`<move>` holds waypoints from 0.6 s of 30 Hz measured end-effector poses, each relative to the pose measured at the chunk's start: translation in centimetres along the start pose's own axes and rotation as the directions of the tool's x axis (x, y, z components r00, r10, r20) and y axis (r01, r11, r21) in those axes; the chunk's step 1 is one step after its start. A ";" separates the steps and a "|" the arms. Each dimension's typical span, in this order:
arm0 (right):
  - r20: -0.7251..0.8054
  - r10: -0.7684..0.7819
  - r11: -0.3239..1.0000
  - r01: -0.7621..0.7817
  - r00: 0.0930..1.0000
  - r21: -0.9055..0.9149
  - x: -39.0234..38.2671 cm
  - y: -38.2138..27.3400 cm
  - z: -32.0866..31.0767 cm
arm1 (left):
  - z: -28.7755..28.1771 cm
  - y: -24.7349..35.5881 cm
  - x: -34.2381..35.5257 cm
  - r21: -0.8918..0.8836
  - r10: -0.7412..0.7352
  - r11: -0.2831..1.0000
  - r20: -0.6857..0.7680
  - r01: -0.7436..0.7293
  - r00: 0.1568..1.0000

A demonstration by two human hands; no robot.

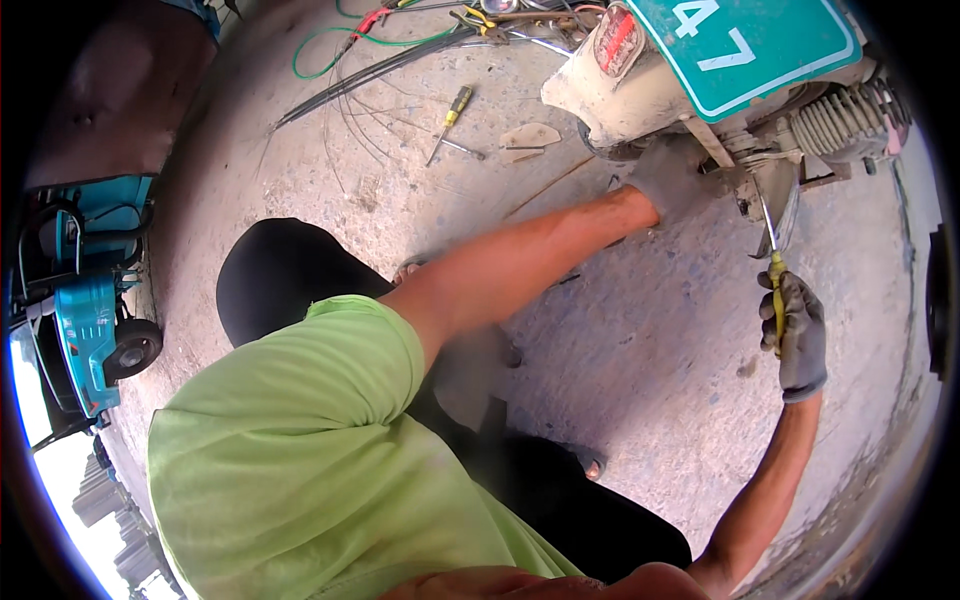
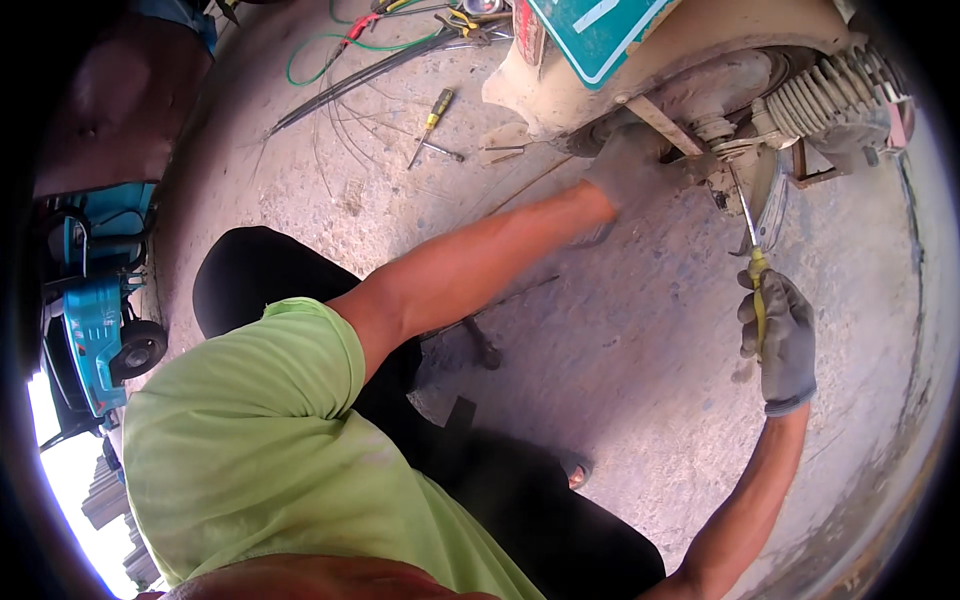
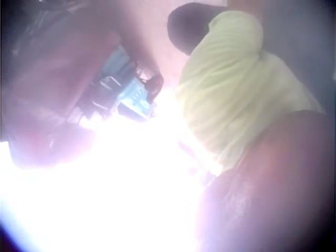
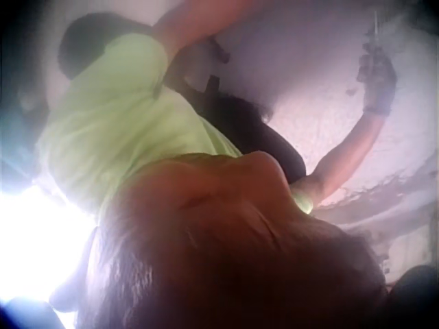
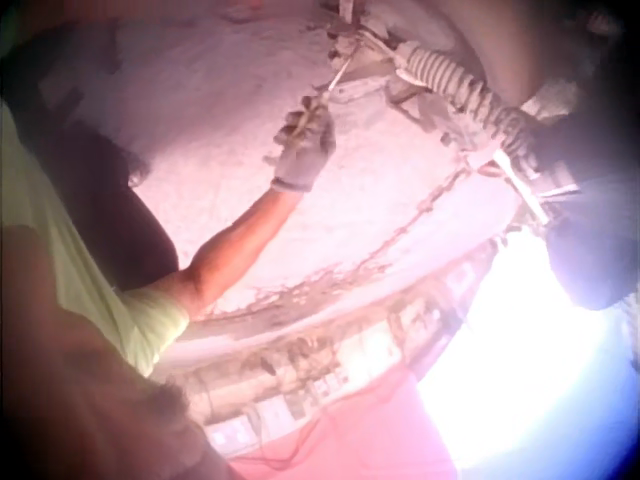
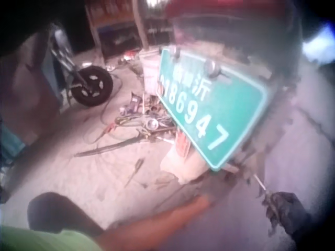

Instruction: The person uses a screwdriver to pry and remove a plastic component from the rear of a motorized vehicle while wearing gloves.

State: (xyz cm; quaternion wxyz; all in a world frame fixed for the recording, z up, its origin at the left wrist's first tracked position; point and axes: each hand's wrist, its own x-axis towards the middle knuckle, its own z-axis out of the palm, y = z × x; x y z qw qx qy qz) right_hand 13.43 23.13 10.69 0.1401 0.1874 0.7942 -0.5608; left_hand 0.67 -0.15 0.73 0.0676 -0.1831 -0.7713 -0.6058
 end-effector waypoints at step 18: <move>-0.018 -0.103 0.985 0.100 0.994 -0.141 0.2 -0.6 -0.3 | -0.2 0.0 0.2 -0.005 0.033 0.999 0.014 -0.033 0.999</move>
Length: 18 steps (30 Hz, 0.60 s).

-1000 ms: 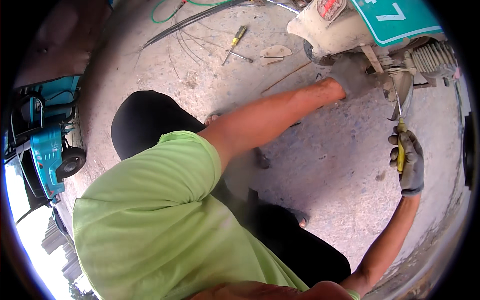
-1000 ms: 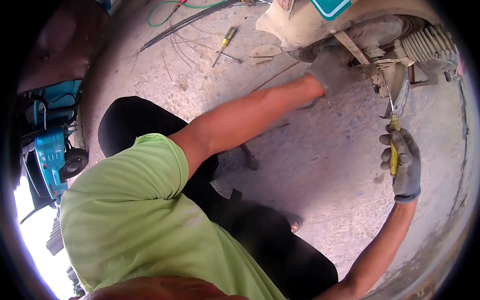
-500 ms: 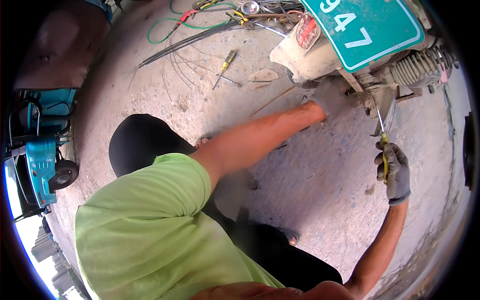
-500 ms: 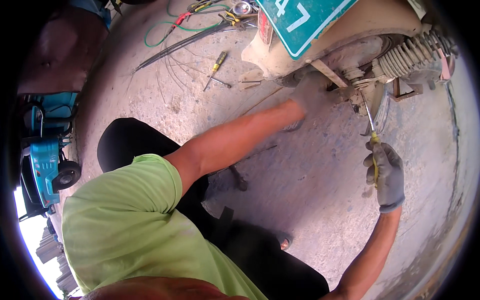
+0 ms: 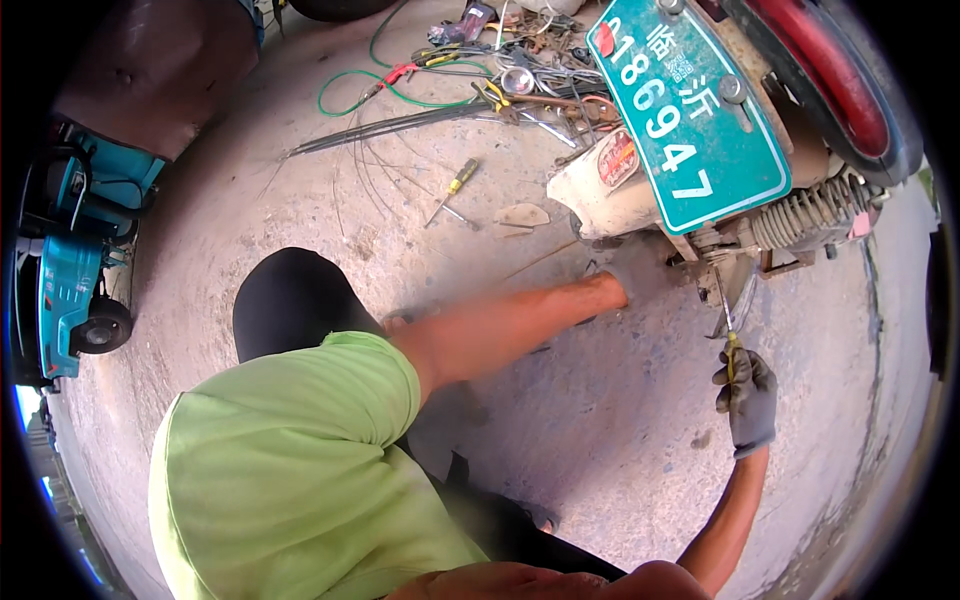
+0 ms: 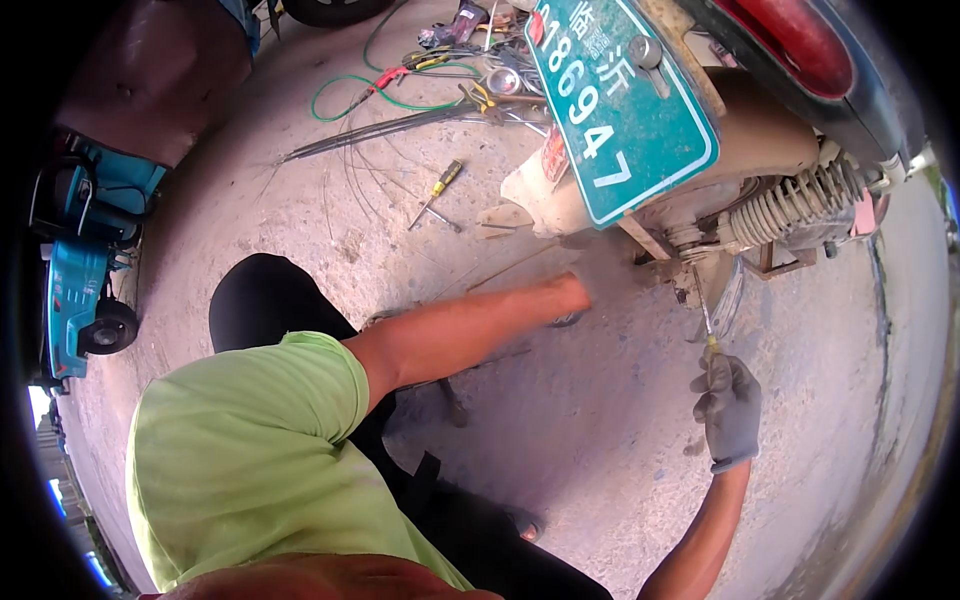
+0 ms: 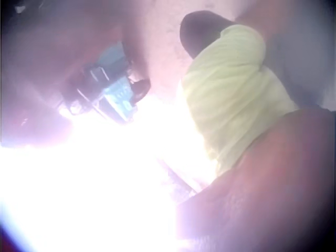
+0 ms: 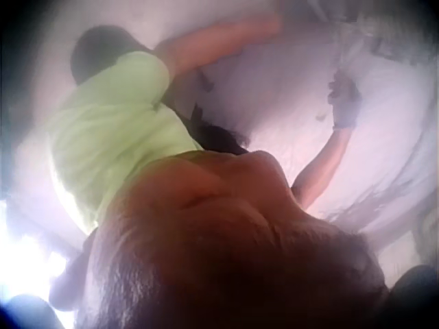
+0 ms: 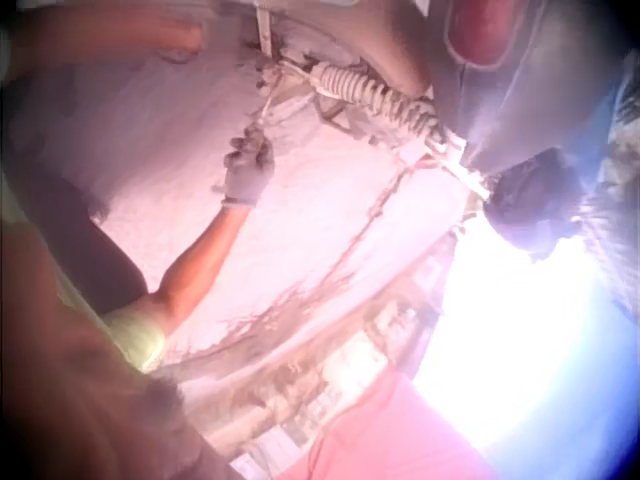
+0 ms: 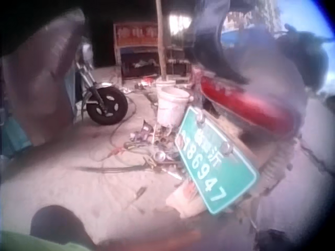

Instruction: The person uses a screwdriver to pry and remove a plastic component from the rear of a motorized vehicle while wearing gloves.

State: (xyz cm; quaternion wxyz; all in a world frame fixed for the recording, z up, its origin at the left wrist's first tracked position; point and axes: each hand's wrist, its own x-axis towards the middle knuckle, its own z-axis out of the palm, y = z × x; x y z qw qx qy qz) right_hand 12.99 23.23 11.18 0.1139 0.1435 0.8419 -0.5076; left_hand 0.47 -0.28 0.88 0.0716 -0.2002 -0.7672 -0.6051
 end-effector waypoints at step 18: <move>0.114 0.189 0.938 -0.213 0.975 0.272 -0.9 -0.3 0.5 | 1.1 0.0 -0.8 0.130 -0.033 0.991 -0.042 0.038 0.999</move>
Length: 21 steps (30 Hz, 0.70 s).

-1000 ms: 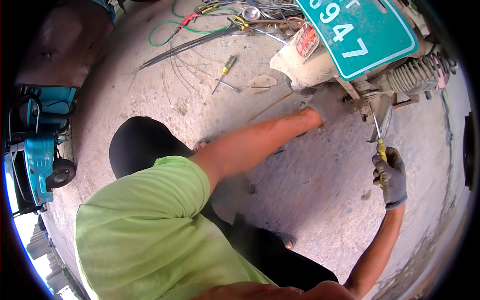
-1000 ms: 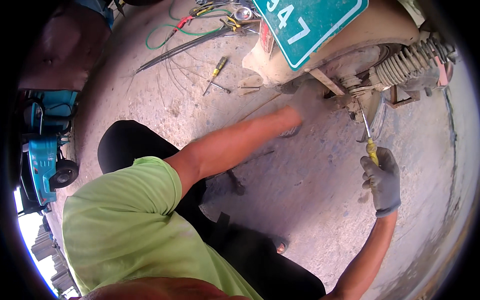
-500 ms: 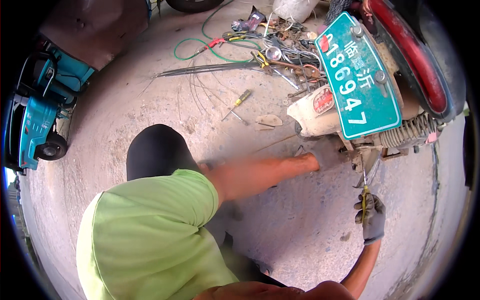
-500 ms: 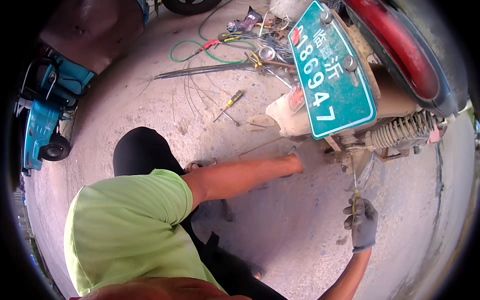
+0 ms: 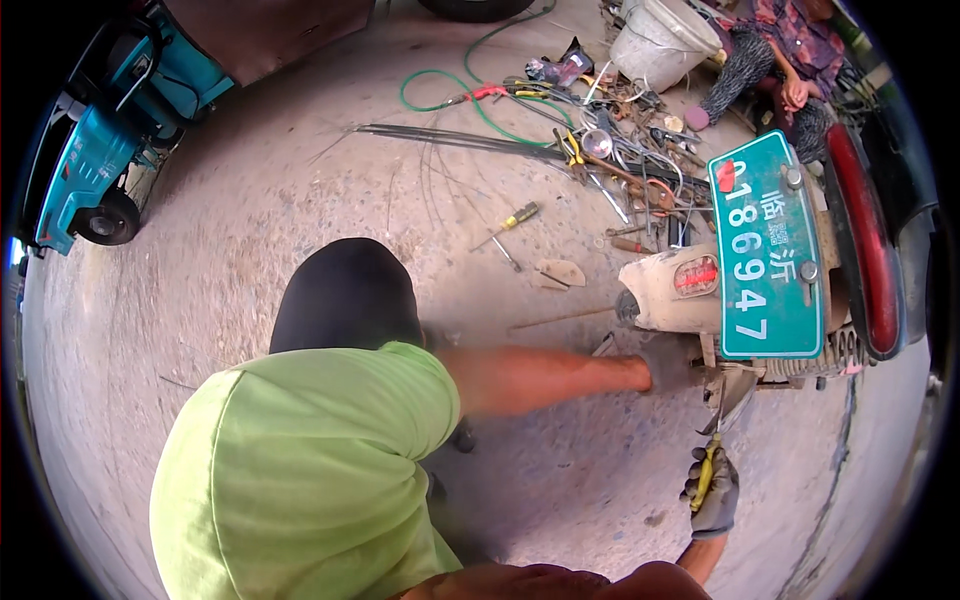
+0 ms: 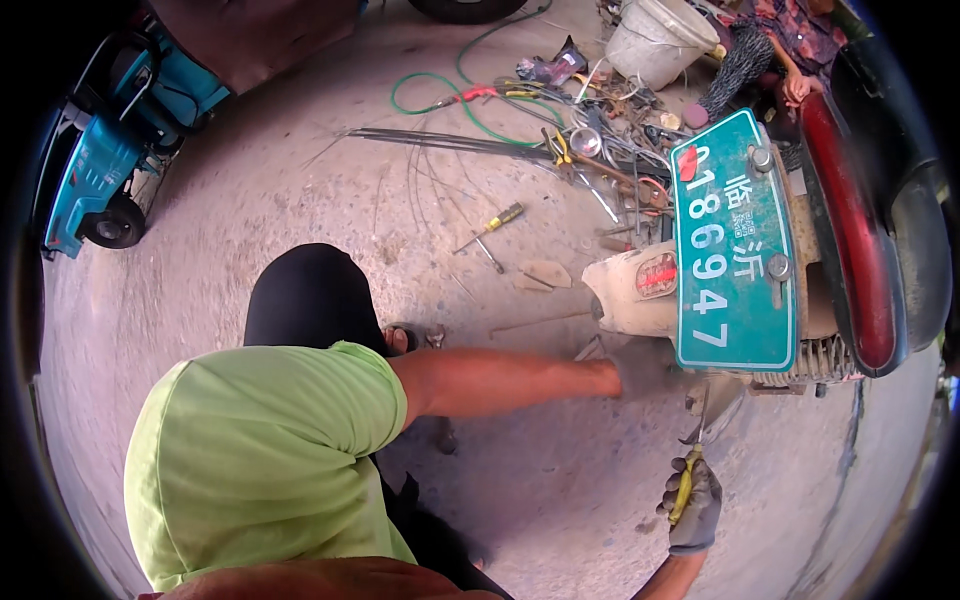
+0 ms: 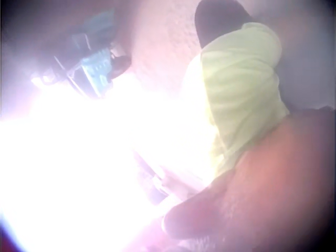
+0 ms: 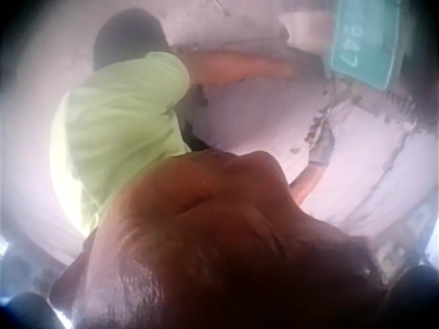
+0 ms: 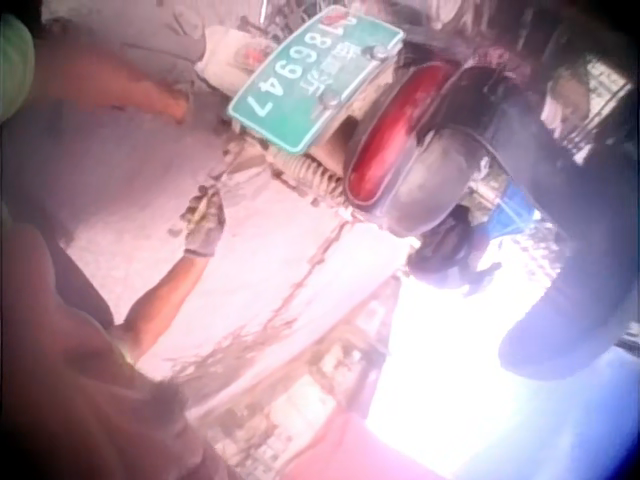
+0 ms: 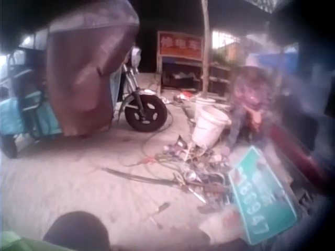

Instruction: The person uses a screwdriver to pry and remove a plastic component from the rear of a motorized vehicle while wearing gloves.

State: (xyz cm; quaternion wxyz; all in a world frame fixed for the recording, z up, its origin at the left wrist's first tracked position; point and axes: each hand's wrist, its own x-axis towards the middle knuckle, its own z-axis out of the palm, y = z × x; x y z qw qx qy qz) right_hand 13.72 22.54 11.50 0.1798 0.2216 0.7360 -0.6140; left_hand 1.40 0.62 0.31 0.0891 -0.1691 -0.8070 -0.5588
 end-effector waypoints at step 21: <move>-0.039 -0.124 0.965 0.111 0.991 -0.239 0.8 0.3 0.5 | -4.0 2.5 0.0 -0.144 -0.189 0.964 0.224 0.225 0.956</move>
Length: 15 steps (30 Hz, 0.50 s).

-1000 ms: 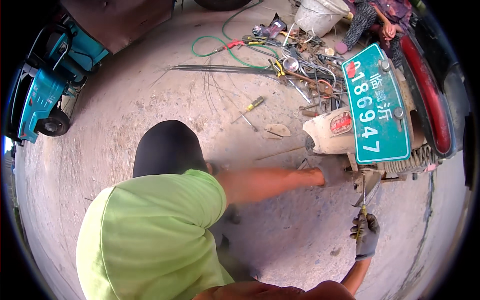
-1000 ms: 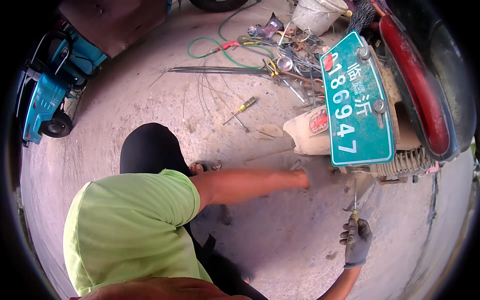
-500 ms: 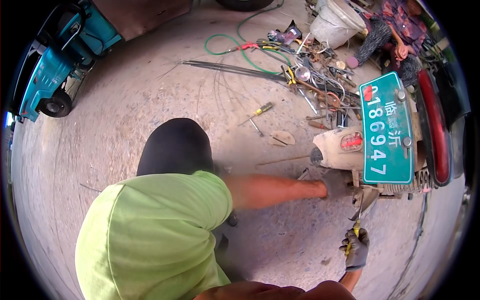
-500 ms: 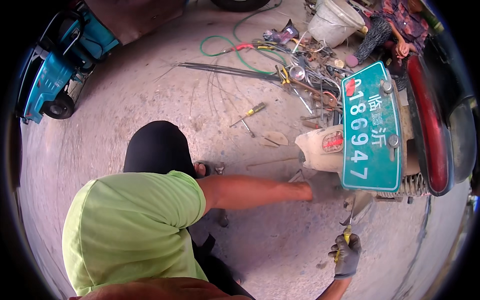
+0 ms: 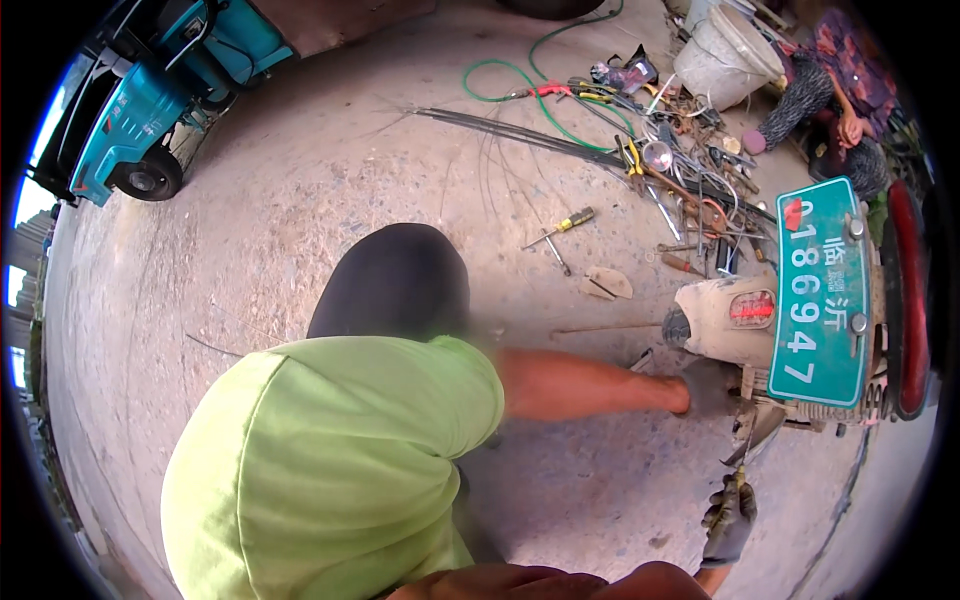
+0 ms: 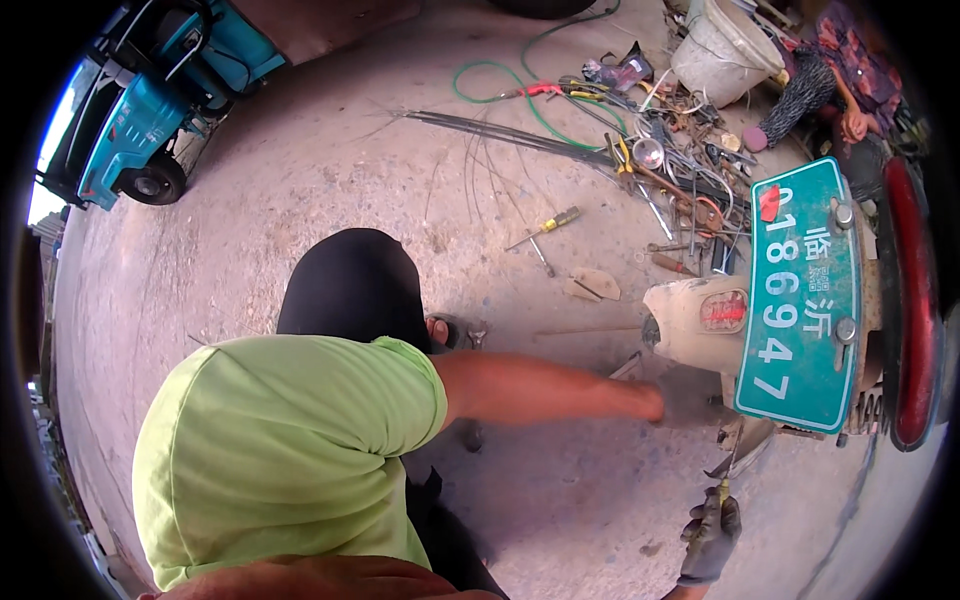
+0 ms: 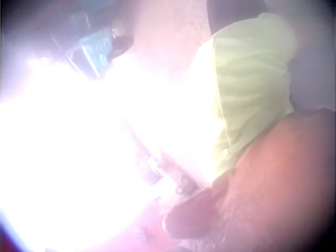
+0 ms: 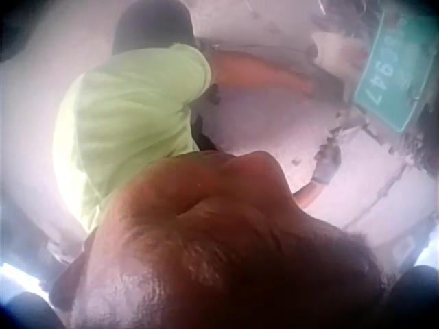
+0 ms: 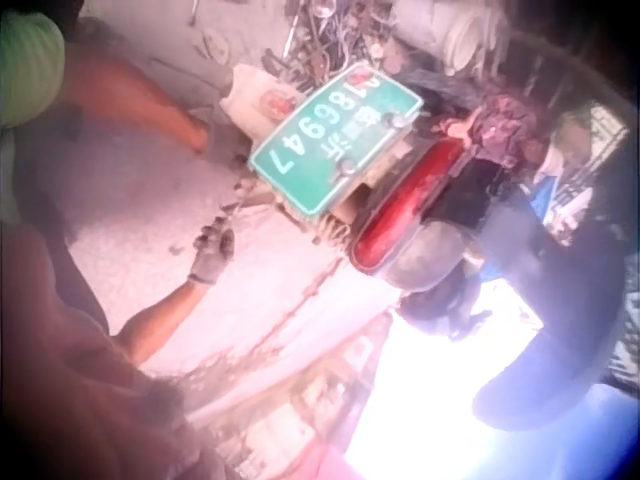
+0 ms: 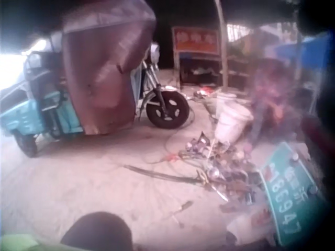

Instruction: The person uses a screwdriver to pry and remove a plastic component from the rear of a motorized vehicle while wearing gloves.

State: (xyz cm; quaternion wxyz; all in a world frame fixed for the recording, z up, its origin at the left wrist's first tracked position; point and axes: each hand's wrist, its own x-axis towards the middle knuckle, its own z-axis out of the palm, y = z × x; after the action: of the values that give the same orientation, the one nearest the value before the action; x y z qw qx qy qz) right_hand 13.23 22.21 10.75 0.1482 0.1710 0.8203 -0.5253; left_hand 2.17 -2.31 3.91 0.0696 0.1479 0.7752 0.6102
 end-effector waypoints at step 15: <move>0.035 0.012 0.998 -0.014 0.999 0.066 0.2 -0.6 -0.5 | 2.3 -3.4 2.3 0.018 0.131 0.991 -0.044 -0.131 0.990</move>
State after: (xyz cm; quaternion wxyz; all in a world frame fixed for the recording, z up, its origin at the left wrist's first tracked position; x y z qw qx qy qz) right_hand 12.70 22.46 11.38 0.1599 0.1723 0.7986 -0.5541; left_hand 0.15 -0.20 0.28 0.0107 0.1851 0.7699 0.6106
